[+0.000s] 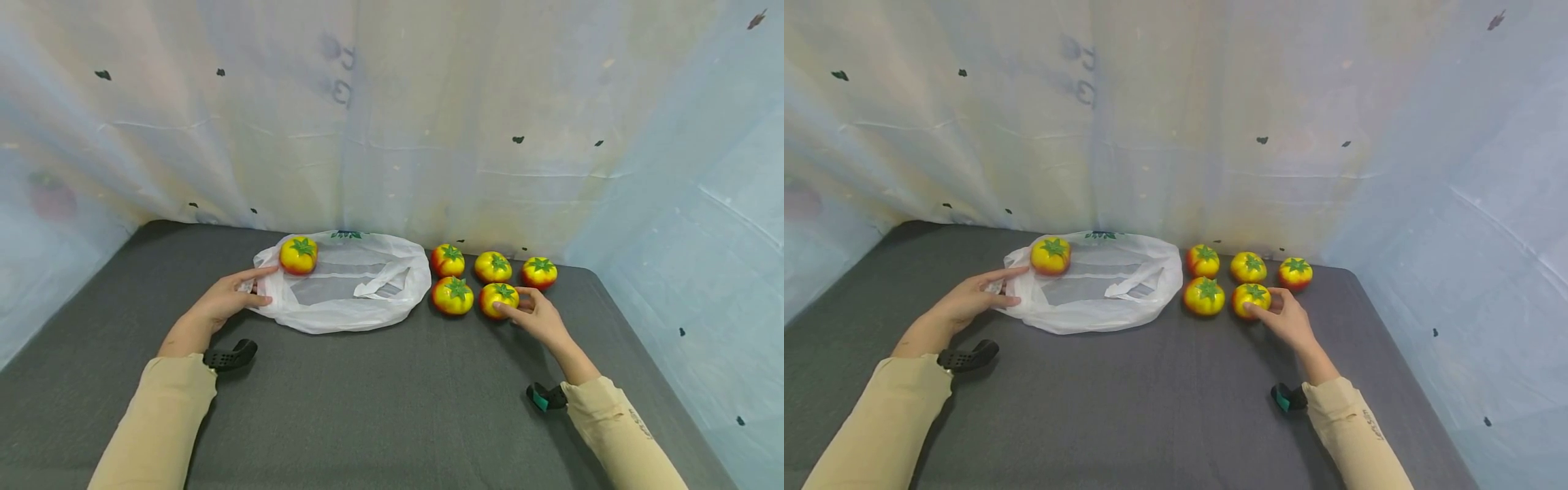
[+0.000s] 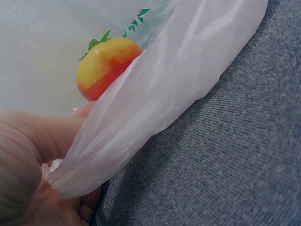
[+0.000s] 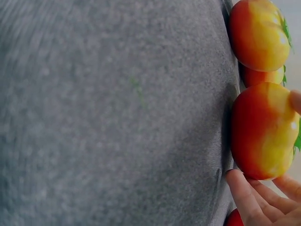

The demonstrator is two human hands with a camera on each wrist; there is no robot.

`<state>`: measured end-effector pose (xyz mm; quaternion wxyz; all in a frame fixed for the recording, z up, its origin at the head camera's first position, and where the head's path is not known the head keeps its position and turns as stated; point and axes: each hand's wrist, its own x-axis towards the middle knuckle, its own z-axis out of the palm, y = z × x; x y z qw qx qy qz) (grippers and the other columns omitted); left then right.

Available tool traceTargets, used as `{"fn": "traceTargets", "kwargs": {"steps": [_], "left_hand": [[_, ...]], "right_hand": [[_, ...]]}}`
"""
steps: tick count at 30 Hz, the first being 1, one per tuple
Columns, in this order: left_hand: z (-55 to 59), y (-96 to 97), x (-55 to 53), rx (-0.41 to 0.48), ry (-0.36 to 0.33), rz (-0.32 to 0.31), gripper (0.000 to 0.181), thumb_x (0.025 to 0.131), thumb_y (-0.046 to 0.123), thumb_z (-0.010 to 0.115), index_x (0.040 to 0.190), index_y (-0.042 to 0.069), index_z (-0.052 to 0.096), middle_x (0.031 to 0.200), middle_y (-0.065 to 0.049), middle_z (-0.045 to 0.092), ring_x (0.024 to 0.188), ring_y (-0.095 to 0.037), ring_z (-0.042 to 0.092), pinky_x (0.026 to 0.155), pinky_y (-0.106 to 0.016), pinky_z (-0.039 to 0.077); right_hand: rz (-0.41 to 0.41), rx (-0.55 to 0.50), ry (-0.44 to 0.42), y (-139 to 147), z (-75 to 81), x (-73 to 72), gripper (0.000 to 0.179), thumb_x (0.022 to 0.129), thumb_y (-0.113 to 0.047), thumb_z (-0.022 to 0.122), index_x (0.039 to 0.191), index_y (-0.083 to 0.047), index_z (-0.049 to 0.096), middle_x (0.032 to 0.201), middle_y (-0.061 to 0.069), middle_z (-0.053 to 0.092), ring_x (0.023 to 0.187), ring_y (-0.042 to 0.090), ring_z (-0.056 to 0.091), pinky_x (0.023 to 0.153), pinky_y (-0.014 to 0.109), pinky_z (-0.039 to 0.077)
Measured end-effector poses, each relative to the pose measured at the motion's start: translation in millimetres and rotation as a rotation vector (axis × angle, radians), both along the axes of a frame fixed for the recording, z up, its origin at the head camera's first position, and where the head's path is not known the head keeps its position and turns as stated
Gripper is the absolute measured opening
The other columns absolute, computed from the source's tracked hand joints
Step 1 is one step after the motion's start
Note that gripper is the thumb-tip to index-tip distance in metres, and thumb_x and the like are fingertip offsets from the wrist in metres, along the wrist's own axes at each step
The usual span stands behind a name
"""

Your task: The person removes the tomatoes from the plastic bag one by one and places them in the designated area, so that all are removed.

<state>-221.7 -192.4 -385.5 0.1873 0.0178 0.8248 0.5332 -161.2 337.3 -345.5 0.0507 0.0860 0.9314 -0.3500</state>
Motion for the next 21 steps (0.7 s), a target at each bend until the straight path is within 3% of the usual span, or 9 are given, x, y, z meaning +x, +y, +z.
{"fn": "traceTargets", "kwargs": {"steps": [8, 15, 21], "left_hand": [[-1.6, -0.5, -0.6, -0.001, 0.008, 0.0, 0.073, 0.086, 0.017, 0.07, 0.149, 0.014, 0.033, 0.159, -0.024, 0.001, 0.144, -0.047, 0.0, 0.11, -0.067, 0.013], [-1.0, -1.8, 0.0, 0.006, 0.014, -0.007, 0.074, 0.086, 0.017, 0.07, 0.149, 0.014, 0.033, 0.159, -0.024, -0.001, 0.144, -0.047, -0.002, 0.11, -0.068, 0.011], [-0.4, -0.7, 0.5, 0.004, 0.015, -0.003, 0.073, 0.086, 0.017, 0.069, 0.149, 0.014, 0.033, 0.159, -0.024, 0.001, 0.144, -0.046, -0.001, 0.111, -0.066, 0.012]], "right_hand": [[0.023, -0.006, -0.011, 1, 4.8, 2.5, 0.086, 0.089, -0.052, 0.061, 0.148, -0.001, 0.026, 0.141, 0.032, 0.043, 0.111, 0.037, 0.061, 0.096, 0.048, 0.048], [0.053, 0.017, -0.047, 3, 14.6, 3.9, 0.09, 0.088, -0.054, 0.061, 0.15, -0.002, 0.022, 0.146, 0.031, 0.036, 0.132, 0.043, 0.039, 0.103, 0.056, 0.039], [0.028, -0.016, 0.014, 6, 23.7, 3.6, 0.09, 0.088, -0.054, 0.06, 0.151, -0.002, 0.02, 0.148, 0.028, 0.035, 0.134, 0.042, 0.038, 0.104, 0.056, 0.039]]}}
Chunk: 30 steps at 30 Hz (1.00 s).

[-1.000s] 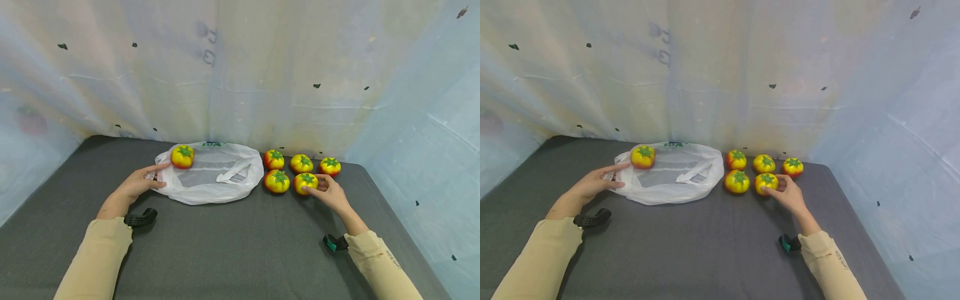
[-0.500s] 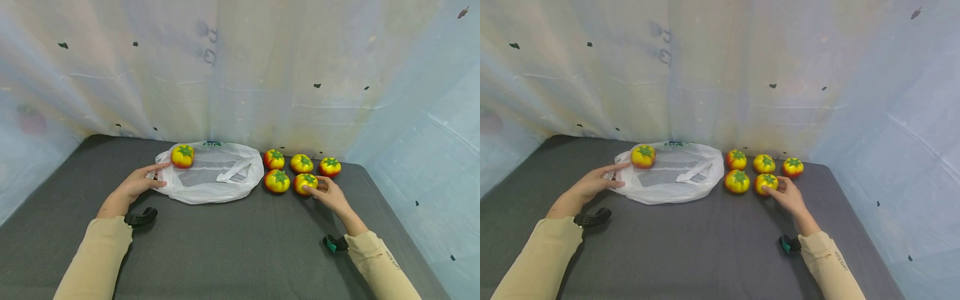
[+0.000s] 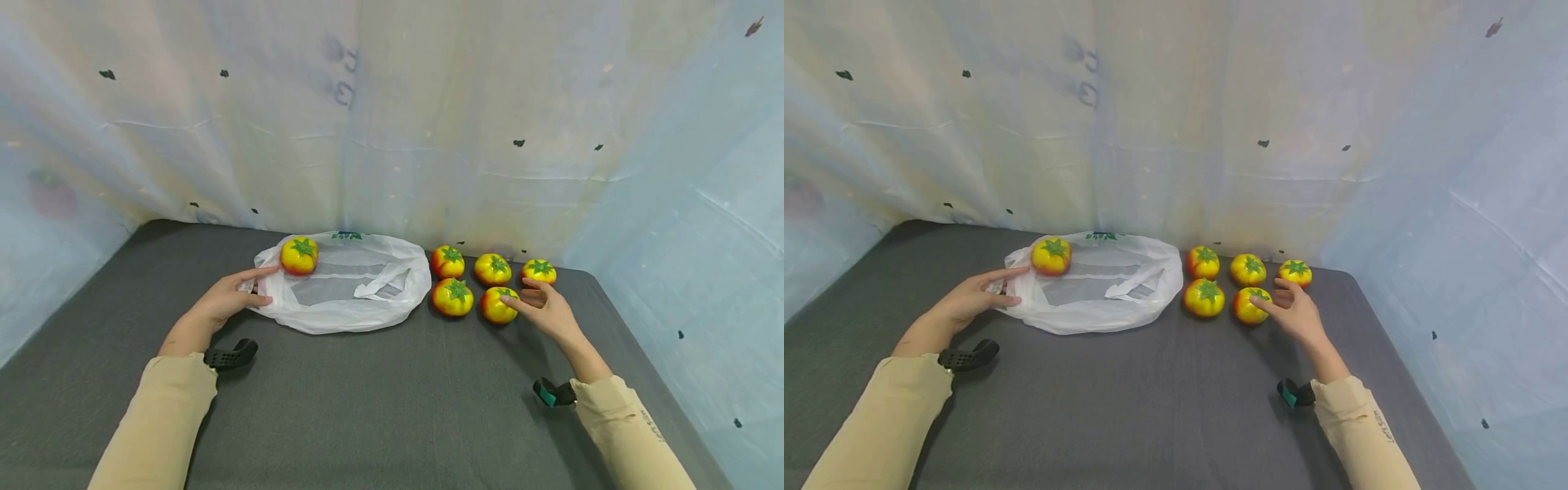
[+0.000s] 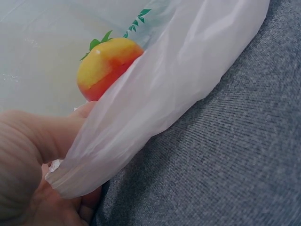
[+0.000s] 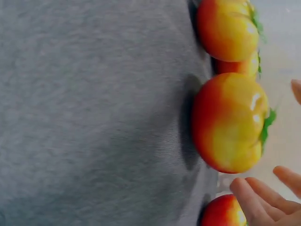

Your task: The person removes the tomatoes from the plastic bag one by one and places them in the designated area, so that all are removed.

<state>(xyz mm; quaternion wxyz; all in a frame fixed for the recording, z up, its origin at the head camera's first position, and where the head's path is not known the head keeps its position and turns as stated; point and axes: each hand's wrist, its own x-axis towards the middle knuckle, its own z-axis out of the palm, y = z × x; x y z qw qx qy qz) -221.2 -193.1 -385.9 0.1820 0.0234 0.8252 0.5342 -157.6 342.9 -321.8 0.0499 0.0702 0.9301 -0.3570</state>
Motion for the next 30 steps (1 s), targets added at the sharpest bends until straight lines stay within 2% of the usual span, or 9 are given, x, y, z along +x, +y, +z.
{"fn": "traceTargets", "kwargs": {"steps": [4, 8, 17, 21, 30], "left_hand": [[1.1, 1.5, 0.1, -0.008, 0.001, 0.002, 0.073, 0.086, 0.018, 0.069, 0.149, 0.014, 0.033, 0.159, -0.025, 0.005, 0.143, -0.046, 0.004, 0.111, -0.065, 0.014], [1.2, 2.1, 0.1, -0.01, -0.005, 0.003, 0.072, 0.087, 0.018, 0.068, 0.15, 0.015, 0.032, 0.158, -0.026, 0.006, 0.143, -0.046, 0.006, 0.111, -0.065, 0.016], [0.2, 1.8, 0.6, -0.008, -0.003, 0.005, 0.073, 0.087, 0.018, 0.068, 0.15, 0.015, 0.032, 0.158, -0.026, 0.008, 0.142, -0.047, 0.007, 0.111, -0.064, 0.018], [0.7, 0.9, 0.6, -0.012, -0.003, 0.006, 0.073, 0.087, 0.018, 0.068, 0.15, 0.016, 0.031, 0.158, -0.027, 0.008, 0.142, -0.047, 0.007, 0.11, -0.065, 0.017], [0.4, 0.6, 0.2, -0.014, 0.003, 0.002, 0.073, 0.088, 0.018, 0.068, 0.151, 0.016, 0.03, 0.157, -0.027, 0.007, 0.141, -0.048, 0.008, 0.109, -0.066, 0.018]], "right_hand": [[-0.023, -0.051, 0.056, 1, 4.6, -0.9, 0.089, 0.088, -0.053, 0.061, 0.151, -0.004, 0.022, 0.149, 0.025, 0.035, 0.135, 0.041, 0.038, 0.104, 0.055, 0.038], [-0.033, -0.057, 0.087, -1, 9.0, -3.1, 0.088, 0.086, -0.056, 0.061, 0.151, -0.007, 0.026, 0.148, 0.024, 0.037, 0.134, 0.039, 0.04, 0.104, 0.056, 0.038], [-0.014, -0.067, 0.14, -12, 21.0, -10.2, 0.082, 0.087, -0.055, 0.061, 0.15, -0.011, 0.031, 0.147, 0.022, 0.04, 0.135, 0.038, 0.04, 0.104, 0.057, 0.037], [-0.007, -0.114, 0.17, -20, 26.0, -14.5, 0.079, 0.087, -0.053, 0.062, 0.149, -0.014, 0.031, 0.147, 0.019, 0.042, 0.134, 0.036, 0.041, 0.105, 0.057, 0.036], [0.017, -0.192, 0.181, -36, 30.0, -24.1, 0.079, 0.087, -0.05, 0.064, 0.148, -0.011, 0.032, 0.146, 0.02, 0.042, 0.133, 0.034, 0.043, 0.104, 0.054, 0.039]]}}
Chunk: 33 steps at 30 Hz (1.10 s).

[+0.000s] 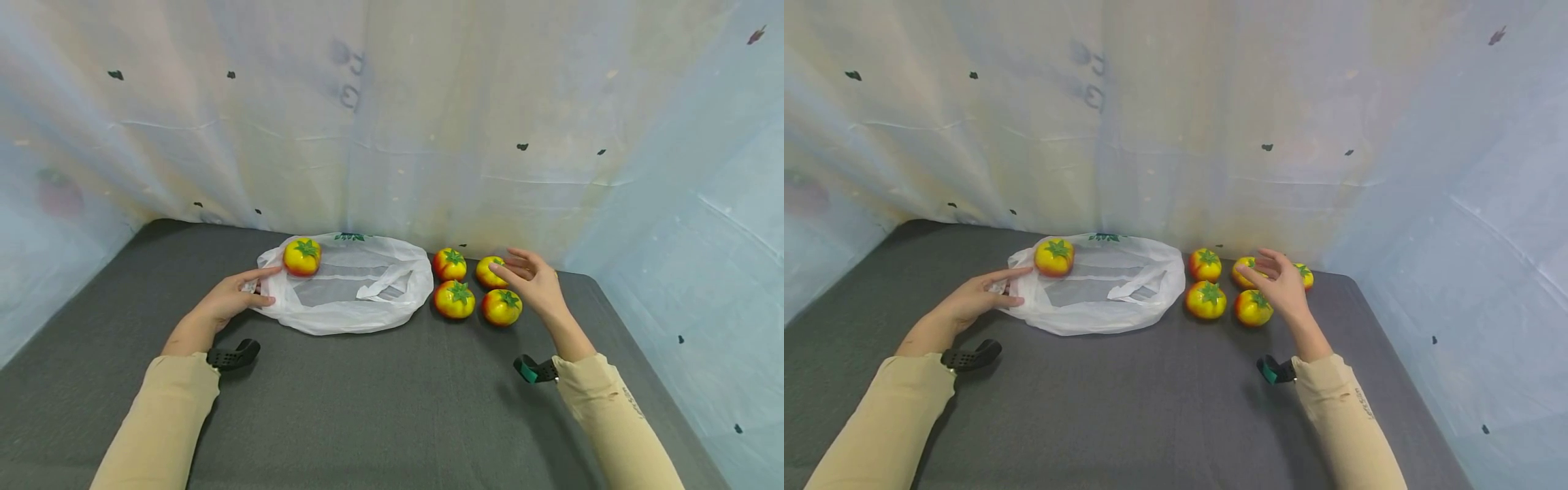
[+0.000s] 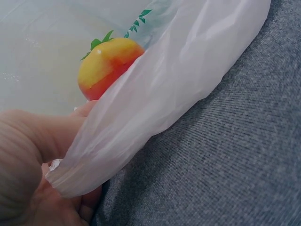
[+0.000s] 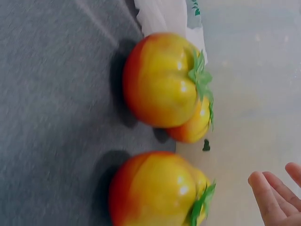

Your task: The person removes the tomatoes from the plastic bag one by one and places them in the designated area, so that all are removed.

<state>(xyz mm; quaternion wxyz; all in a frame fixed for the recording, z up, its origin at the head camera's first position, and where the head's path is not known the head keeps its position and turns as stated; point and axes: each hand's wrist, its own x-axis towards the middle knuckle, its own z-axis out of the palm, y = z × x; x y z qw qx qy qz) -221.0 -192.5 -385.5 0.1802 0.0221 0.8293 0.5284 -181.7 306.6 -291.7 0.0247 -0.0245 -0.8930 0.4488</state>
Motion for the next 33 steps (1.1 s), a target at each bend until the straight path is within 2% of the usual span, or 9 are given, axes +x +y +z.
{"fn": "traceTargets", "kwargs": {"steps": [5, 16, 25, 33], "left_hand": [[0.1, 0.4, 0.5, 0.003, -0.003, 0.004, 0.073, 0.088, 0.018, 0.068, 0.15, 0.016, 0.031, 0.158, -0.026, 0.006, 0.142, -0.047, 0.006, 0.11, -0.066, 0.017], [0.9, 0.4, 0.9, 0.005, 0.001, 0.0, 0.073, 0.088, 0.017, 0.068, 0.15, 0.015, 0.031, 0.158, -0.027, 0.006, 0.142, -0.048, 0.006, 0.11, -0.067, 0.016], [0.6, 2.6, 0.5, 0.002, -0.008, 0.015, 0.071, 0.087, 0.018, 0.068, 0.149, 0.015, 0.033, 0.159, -0.025, 0.006, 0.143, -0.046, 0.006, 0.111, -0.066, 0.013], [-0.1, 2.2, 0.3, 0.015, -0.014, 0.026, 0.072, 0.087, 0.016, 0.069, 0.149, 0.015, 0.034, 0.159, -0.024, 0.005, 0.143, -0.046, 0.005, 0.111, -0.066, 0.015]], "right_hand": [[0.01, -0.011, 0.002, -10, 0.3, -5.3, 0.078, 0.086, -0.051, 0.065, 0.147, -0.012, 0.034, 0.146, 0.018, 0.044, 0.132, 0.031, 0.045, 0.102, 0.051, 0.043], [0.05, -0.067, 0.018, -36, -2.7, -12.8, 0.073, 0.087, -0.045, 0.067, 0.146, -0.012, 0.038, 0.143, 0.018, 0.046, 0.132, 0.031, 0.046, 0.107, 0.051, 0.038], [0.07, -0.088, 0.044, -55, -6.7, -23.8, 0.071, 0.086, -0.043, 0.068, 0.143, -0.01, 0.042, 0.14, 0.016, 0.05, 0.127, 0.028, 0.051, 0.107, 0.049, 0.039], [0.109, -0.158, 0.027, -73, -8.3, -27.9, 0.069, 0.087, -0.039, 0.069, 0.143, -0.011, 0.042, 0.14, 0.017, 0.05, 0.127, 0.027, 0.051, 0.104, 0.048, 0.042]]}}
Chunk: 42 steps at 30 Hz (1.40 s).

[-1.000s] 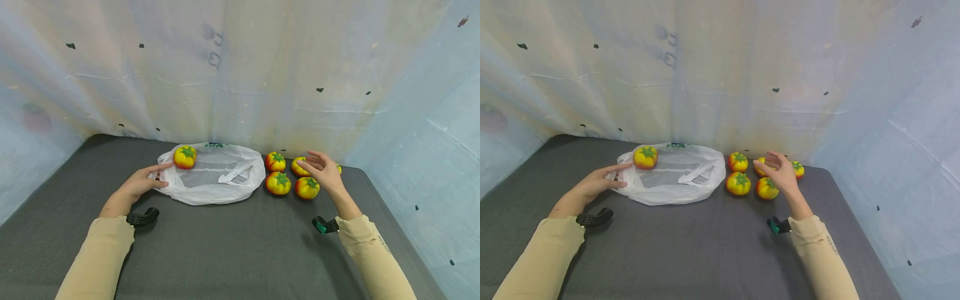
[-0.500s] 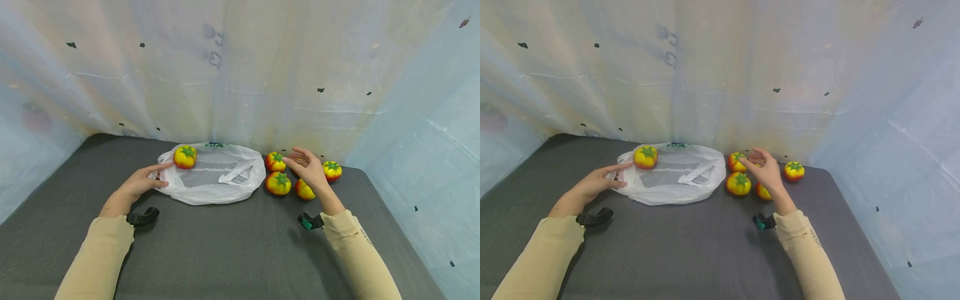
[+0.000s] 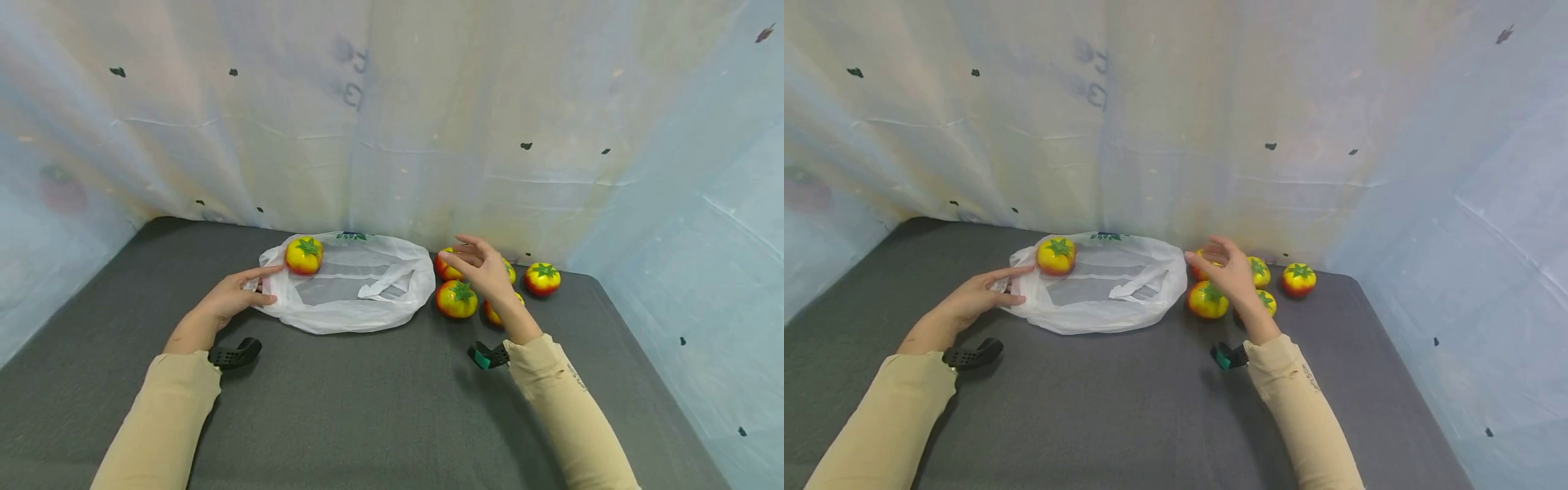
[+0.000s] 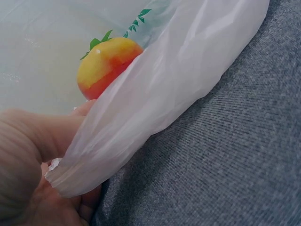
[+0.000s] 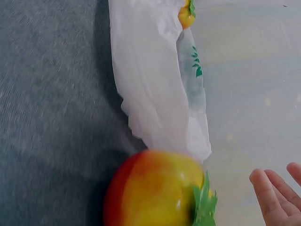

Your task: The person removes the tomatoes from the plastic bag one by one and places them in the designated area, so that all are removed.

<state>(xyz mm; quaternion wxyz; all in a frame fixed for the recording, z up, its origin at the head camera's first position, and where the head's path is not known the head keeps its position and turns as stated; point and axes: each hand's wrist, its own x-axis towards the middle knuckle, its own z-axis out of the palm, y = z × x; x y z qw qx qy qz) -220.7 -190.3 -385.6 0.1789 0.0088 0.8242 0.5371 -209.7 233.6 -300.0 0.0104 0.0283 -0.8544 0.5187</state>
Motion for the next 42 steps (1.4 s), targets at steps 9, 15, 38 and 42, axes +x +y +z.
{"fn": "traceTargets", "kwargs": {"steps": [9, 15, 38, 42], "left_hand": [[-0.9, -1.1, 0.2, -0.007, 0.009, -0.004, 0.071, 0.086, 0.018, 0.069, 0.149, 0.015, 0.036, 0.159, -0.024, 0.005, 0.143, -0.046, 0.004, 0.11, -0.068, 0.01], [0.0, -0.3, 0.6, -0.003, 0.01, 0.0, 0.07, 0.086, 0.017, 0.069, 0.148, 0.015, 0.036, 0.159, -0.024, 0.006, 0.143, -0.046, 0.006, 0.111, -0.066, 0.012], [-0.3, -1.3, 0.1, 0.008, 0.007, -0.009, 0.071, 0.087, 0.016, 0.068, 0.149, 0.015, 0.035, 0.159, -0.023, 0.003, 0.143, -0.046, 0.003, 0.11, -0.069, 0.008], [0.0, -0.9, 0.4, 0.01, 0.005, -0.008, 0.071, 0.087, 0.016, 0.068, 0.149, 0.015, 0.035, 0.159, -0.023, 0.004, 0.143, -0.046, 0.004, 0.11, -0.068, 0.01]], "right_hand": [[0.035, -0.003, 0.017, -15, -1.6, -2.7, 0.066, 0.087, -0.037, 0.07, 0.142, -0.011, 0.044, 0.137, 0.017, 0.052, 0.124, 0.028, 0.054, 0.099, 0.047, 0.046], [0.044, -0.011, 0.01, -24, -3.3, -4.2, 0.068, 0.086, -0.036, 0.07, 0.143, -0.01, 0.043, 0.138, 0.019, 0.05, 0.125, 0.029, 0.052, 0.099, 0.047, 0.046], [0.108, -0.031, 0.026, -58, -21.2, -9.5, 0.06, 0.087, -0.028, 0.071, 0.139, -0.008, 0.047, 0.133, 0.019, 0.055, 0.121, 0.029, 0.056, 0.101, 0.045, 0.046], [0.124, -0.008, 0.036, -62, -25.3, -9.8, 0.06, 0.087, -0.03, 0.07, 0.139, -0.008, 0.047, 0.132, 0.019, 0.056, 0.12, 0.028, 0.057, 0.1, 0.044, 0.047]]}}
